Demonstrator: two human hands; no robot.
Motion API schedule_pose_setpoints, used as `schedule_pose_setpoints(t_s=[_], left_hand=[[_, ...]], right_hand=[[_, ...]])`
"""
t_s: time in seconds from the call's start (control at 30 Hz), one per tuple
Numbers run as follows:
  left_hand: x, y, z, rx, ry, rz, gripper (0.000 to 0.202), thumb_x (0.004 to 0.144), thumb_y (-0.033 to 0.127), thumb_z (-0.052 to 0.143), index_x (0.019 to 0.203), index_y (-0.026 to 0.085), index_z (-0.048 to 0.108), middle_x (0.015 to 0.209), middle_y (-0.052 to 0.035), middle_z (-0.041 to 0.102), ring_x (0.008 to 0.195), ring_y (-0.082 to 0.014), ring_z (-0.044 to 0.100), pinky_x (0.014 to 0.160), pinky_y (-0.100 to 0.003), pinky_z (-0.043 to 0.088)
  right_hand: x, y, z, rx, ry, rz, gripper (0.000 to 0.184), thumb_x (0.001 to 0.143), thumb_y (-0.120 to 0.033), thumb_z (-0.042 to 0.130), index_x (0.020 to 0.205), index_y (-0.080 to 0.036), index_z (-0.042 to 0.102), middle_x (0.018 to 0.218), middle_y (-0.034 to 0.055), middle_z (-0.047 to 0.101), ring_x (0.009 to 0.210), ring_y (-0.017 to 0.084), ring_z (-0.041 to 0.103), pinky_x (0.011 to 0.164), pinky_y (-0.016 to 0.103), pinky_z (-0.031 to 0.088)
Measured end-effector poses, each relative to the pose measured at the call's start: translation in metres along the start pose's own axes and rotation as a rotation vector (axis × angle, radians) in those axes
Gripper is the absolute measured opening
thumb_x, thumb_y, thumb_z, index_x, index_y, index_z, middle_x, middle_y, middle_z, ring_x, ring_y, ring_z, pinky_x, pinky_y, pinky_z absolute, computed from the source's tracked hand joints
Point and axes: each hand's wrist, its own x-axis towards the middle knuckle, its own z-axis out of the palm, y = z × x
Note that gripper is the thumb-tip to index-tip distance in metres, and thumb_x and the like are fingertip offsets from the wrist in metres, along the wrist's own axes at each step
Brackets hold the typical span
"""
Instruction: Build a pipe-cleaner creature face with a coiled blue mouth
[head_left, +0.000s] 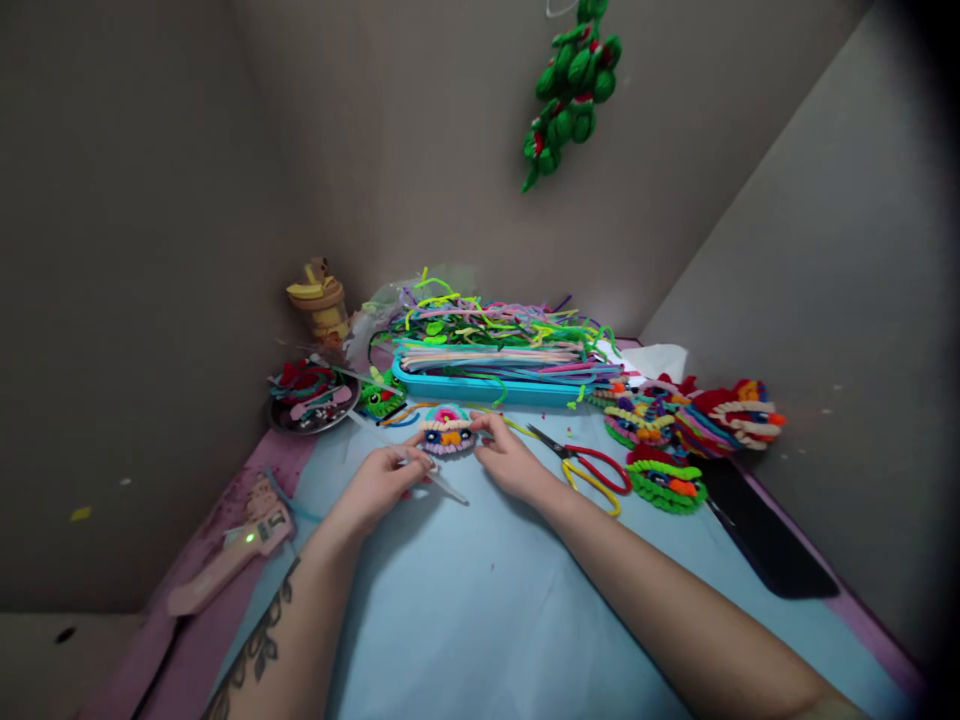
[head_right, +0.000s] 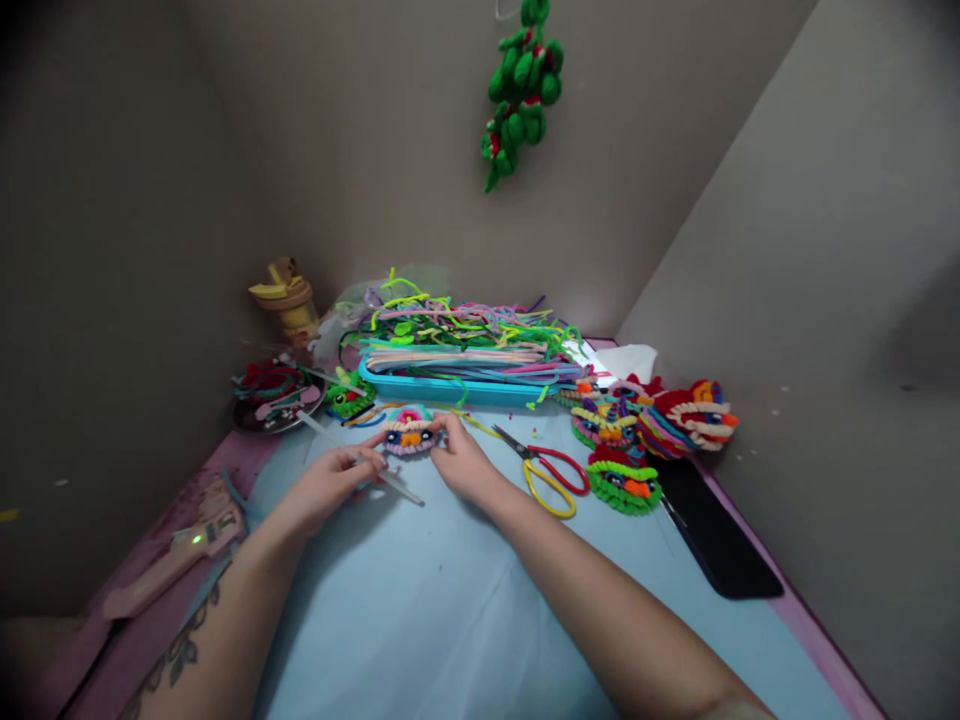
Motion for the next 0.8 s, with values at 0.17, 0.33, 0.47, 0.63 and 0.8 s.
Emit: schedule_pose_setpoints(t_s=[0.17, 0.33, 0.47, 0.63, 0.8], left_hand=[[-0.009, 0.007, 0.008, -0.01, 0.135, 0.045, 0.033, 0.068, 0.044, 0.064, 0.063, 0.012, 0.067, 0.109, -0.0115, 0.066, 0.073, -0.0179, 0.059, 0.049, -0.02, 0.038], [-0.017, 0.002, 0.029, -0.049, -0.151, 0.183, 0.028, 0.072, 0.041, 0.065, 0.077, 0.013, 0.071, 0.077, -0.005, 0.067, 0.064, -0.0138, 0.054, 0.054, -0.022, 0.041], [-0.017, -0.002, 0.036, -0.084, -0.18, 0.154, 0.027, 0.07, 0.035, 0.069, 0.088, 0.015, 0.07, 0.08, -0.0048, 0.07, 0.069, -0.0159, 0.059, 0.063, -0.025, 0.045], [-0.017, -0.001, 0.034, -0.113, -0.203, 0.181, 0.023, 0.067, 0.03, 0.071, 0.085, 0.015, 0.072, 0.089, -0.0057, 0.072, 0.084, -0.0204, 0.062, 0.078, -0.029, 0.046], [-0.017, -0.004, 0.037, -0.129, -0.176, 0.108, 0.028, 0.065, 0.034, 0.072, 0.083, 0.013, 0.071, 0.078, -0.0052, 0.07, 0.073, -0.0185, 0.06, 0.068, -0.028, 0.045]], right_hand=[[-0.04, -0.022, -0.008, -0.052, 0.081, -0.115, 0.029, 0.079, -0.017, 0.049, 0.108, -0.023, 0.051, 0.124, 0.007, 0.054, 0.118, 0.019, 0.049, 0.099, 0.038, 0.039], [-0.072, -0.034, -0.001, 0.045, -0.038, -0.114, 0.012, 0.082, -0.026, 0.054, 0.091, -0.021, 0.061, 0.083, 0.0018, 0.067, 0.076, 0.015, 0.063, 0.07, 0.028, 0.05], [-0.079, -0.027, 0.003, 0.111, 0.024, -0.11, 0.016, 0.079, -0.021, 0.057, 0.095, -0.021, 0.06, 0.074, -0.0011, 0.066, 0.068, 0.013, 0.062, 0.066, 0.026, 0.05], [-0.082, -0.024, 0.0, 0.0, 0.111, -0.216, 0.02, 0.081, -0.019, 0.056, 0.1, -0.022, 0.063, 0.089, 0.003, 0.068, 0.078, 0.015, 0.063, 0.071, 0.027, 0.051], [-0.083, -0.028, -0.004, -0.083, 0.136, -0.338, 0.02, 0.085, -0.017, 0.053, 0.096, -0.025, 0.067, 0.086, 0.0035, 0.067, 0.081, 0.017, 0.062, 0.072, 0.03, 0.05]])
